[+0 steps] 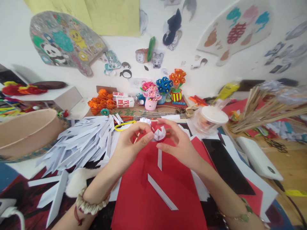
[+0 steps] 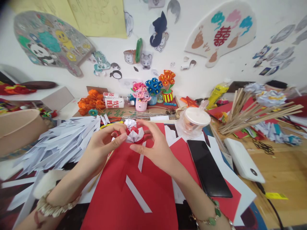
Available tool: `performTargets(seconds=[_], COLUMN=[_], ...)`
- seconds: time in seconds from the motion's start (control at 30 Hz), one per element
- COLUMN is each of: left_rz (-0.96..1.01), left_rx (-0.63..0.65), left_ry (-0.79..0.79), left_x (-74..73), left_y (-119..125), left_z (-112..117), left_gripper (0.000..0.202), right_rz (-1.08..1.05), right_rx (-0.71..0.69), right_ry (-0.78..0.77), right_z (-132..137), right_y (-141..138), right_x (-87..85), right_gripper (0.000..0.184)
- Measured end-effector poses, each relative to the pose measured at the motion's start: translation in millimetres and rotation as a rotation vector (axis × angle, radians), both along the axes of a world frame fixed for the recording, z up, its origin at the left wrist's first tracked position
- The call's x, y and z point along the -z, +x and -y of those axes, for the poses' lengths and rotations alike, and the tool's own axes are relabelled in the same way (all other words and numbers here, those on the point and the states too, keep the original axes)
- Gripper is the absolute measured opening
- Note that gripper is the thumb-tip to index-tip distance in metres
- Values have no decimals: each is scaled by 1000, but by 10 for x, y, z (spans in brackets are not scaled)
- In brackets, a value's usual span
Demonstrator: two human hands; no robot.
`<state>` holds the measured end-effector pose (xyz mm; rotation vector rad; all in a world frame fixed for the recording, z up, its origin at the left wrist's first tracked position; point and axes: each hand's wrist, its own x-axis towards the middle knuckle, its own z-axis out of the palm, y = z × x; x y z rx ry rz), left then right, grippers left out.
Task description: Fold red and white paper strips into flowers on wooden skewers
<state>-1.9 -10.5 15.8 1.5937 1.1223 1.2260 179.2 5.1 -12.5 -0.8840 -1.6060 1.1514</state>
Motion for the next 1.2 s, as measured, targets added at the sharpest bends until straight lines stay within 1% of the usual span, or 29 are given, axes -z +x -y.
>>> performTargets(seconds=[0.03,0.07,0.13,0.2,0.23,0.3,0.4,0.5,0.57,0.63,0.7,0.83,0.9,0.97,1.07,1.2], left_rz=[15,31,60,63,47,-20,-126,-138,-158,-220,-297,-433,-464,-459,-400,-354], left_rx=[-18,-37,-64,-74,-77,-82,-75,-34,-36,-78,-133,-228,-250,-243,-185,-129], left_ry=[-1,-7,-23,-21,-8,38,89,70,95,197,353,665,771,837,850,783], left_x=[9,18,31,36,34,24,6,-8,-12,-9,1,24,21,6,-31,-69], left_y=[10,26,66,104,117,128,127,133,139,138,126,94,88,89,86,77], left_z=[3,9,25,43,51,61,68,75,81,87,93,118,140,166,203,223], left_gripper=[14,15,15,15,14,13,13,15,15,13,11,5,5,9,14,23], right_rz=[-85,-167,-308,-407,-442,-481,-460,-415,-406,-418,-429,-388,-383,-393,-398,-430], right_rx=[-31,-77,-196,-293,-308,-284,-237,-212,-197,-173,-144,-121,-141,-168,-195,-224], right_ry=[-124,-252,-469,-592,-618,-627,-603,-568,-543,-508,-472,-415,-394,-394,-450,-551], right_z=[-1,1,13,24,26,19,-8,-28,-31,-27,-20,-2,8,20,41,64], right_y=[-14,-31,-70,-106,-118,-125,-99,-62,-50,-51,-61,-80,-78,-70,-61,-57], right_x=[13,27,50,65,67,65,53,46,43,39,29,3,-13,-33,-69,-98], right_gripper=[59,56,41,35,33,29,23,22,22,21,22,33,35,36,38,36])
